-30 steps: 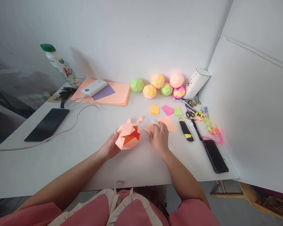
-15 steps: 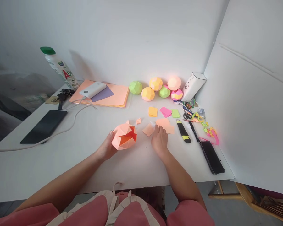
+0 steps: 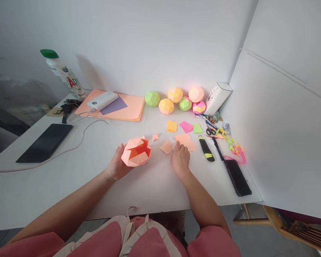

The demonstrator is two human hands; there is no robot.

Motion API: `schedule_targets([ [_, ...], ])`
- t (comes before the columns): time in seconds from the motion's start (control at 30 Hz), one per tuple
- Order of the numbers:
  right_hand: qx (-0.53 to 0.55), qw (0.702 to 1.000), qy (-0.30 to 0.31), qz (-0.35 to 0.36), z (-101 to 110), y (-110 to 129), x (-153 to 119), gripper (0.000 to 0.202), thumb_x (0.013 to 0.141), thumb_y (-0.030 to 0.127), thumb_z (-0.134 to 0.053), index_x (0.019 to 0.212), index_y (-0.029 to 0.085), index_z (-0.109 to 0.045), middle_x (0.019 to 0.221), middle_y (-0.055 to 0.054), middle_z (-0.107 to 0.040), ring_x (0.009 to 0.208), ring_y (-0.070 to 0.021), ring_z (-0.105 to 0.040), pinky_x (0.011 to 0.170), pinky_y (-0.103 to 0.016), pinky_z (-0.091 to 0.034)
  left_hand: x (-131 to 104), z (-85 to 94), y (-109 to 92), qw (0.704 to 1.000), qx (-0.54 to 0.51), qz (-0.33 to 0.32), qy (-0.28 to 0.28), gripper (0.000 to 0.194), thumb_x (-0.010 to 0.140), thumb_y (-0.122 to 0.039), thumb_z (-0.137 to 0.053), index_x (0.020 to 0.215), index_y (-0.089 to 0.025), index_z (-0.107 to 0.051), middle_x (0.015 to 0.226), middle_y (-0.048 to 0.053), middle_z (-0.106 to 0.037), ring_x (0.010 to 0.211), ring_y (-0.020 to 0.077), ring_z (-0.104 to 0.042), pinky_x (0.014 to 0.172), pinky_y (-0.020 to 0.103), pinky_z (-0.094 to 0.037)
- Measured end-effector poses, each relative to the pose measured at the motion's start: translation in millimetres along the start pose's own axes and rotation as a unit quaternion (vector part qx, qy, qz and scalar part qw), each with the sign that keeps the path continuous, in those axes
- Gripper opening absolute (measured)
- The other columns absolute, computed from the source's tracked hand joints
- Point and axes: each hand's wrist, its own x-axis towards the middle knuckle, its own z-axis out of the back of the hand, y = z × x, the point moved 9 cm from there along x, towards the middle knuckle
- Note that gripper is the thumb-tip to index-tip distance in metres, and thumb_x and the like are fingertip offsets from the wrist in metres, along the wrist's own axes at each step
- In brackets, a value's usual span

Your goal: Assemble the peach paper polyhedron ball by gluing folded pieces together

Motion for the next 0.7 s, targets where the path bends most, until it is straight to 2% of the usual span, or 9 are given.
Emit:
schedule_targets([
  [0.17,0.025,1.0,-0.009,-0.008,0,-4,2,0.047,0.085,0.005,-0.044,0.132,0.006,-0.045,0.106,-0.018,-0.063,0.095,-0.028,-0.06,0.074,-0.035,-0.047,1,-1.1,10,0.999,-0.032,0.039,0.012,0.076,0.078,-0.078,-0.05,0.134,-0.026,-0.051,0.144,0.011,-0.052,0.131,0.0384,-0.048,0.096,0.05,-0.05],
  [0.23,0.085,0.995,-0.044,-0.013,5,-7,2,0.045,0.085,0.006,-0.045,0.13,0.008,-0.046,0.108,-0.018,-0.063,0.097,-0.0275,-0.061,0.074,-0.035,-0.049,2,-0.8,14,0.997,-0.046,0.052,0.019,0.075,0.079,-0.078,-0.049,0.132,-0.025,-0.053,0.142,0.012,-0.053,0.128,0.0377,-0.051,0.094,0.049,-0.051],
  [0.3,0.191,0.976,-0.103,-0.013,15,-10,1,0.042,0.086,0.011,-0.045,0.129,0.011,-0.046,0.113,-0.018,-0.062,0.102,-0.0272,-0.061,0.075,-0.036,-0.051,3,0.6,16,0.997,-0.043,0.056,0.025,0.074,0.08,-0.078,-0.047,0.131,-0.025,-0.055,0.139,0.013,-0.056,0.124,0.0371,-0.055,0.091,0.048,-0.052],
  [0.4,0.383,0.906,-0.182,-0.009,30,-18,-6,0.04,0.086,0.025,-0.05,0.125,0.016,-0.047,0.121,-0.017,-0.059,0.104,-0.0254,-0.06,0.072,-0.035,-0.054,3,-2.0,17,0.997,-0.005,0.05,0.056,0.071,0.08,-0.078,-0.047,0.126,-0.025,-0.059,0.131,0.013,-0.062,0.116,0.0367,-0.06,0.087,0.046,-0.052],
  [0.47,0.495,0.844,-0.206,-0.003,36,-22,-11,0.041,0.084,0.034,-0.056,0.121,0.018,-0.049,0.12,-0.015,-0.059,0.1,-0.0229,-0.061,0.069,-0.032,-0.054,-2,-13.5,22,0.99,0.038,0.068,0.117,0.067,0.08,-0.073,-0.053,0.122,-0.021,-0.062,0.126,0.016,-0.065,0.112,0.0359,-0.062,0.088,0.045,-0.051],
  [0.57,0.622,0.755,-0.209,0.008,41,-27,-14,0.042,0.08,0.041,-0.065,0.114,0.021,-0.053,0.107,-0.009,-0.061,0.082,-0.0161,-0.062,0.065,-0.029,-0.053,-16,-31.4,40,0.966,0.085,0.138,0.2,0.058,0.08,-0.064,-0.062,0.117,-0.019,-0.064,0.121,0.016,-0.068,0.108,0.033,-0.065,0.088,0.043,-0.051],
  [0.63,0.68,0.703,-0.205,0.014,42,-30,-13,0.037,0.08,0.041,-0.068,0.11,0.023,-0.054,0.095,-0.003,-0.06,0.066,-0.011,-0.056,0.06,-0.027,-0.05,-23,-37.6,50,0.957,0.09,0.17,0.218,0.054,0.08,-0.061,-0.065,0.114,-0.019,-0.065,0.118,0.015,-0.069,0.105,0.0315,-0.066,0.086,0.041,-0.052],
  [0.7,0.72,0.662,-0.207,0.028,44,-31,-12,0.03,0.082,0.041,-0.067,0.104,0.025,-0.054,0.087,0.001,-0.058,0.058,-0.0085,-0.051,0.057,-0.027,-0.048,-23,-39.5,54,0.959,0.069,0.175,0.21,0.054,0.081,-0.063,-0.063,0.111,-0.018,-0.065,0.116,0.015,-0.07,0.103,0.0314,-0.067,0.085,0.041,-0.052],
])
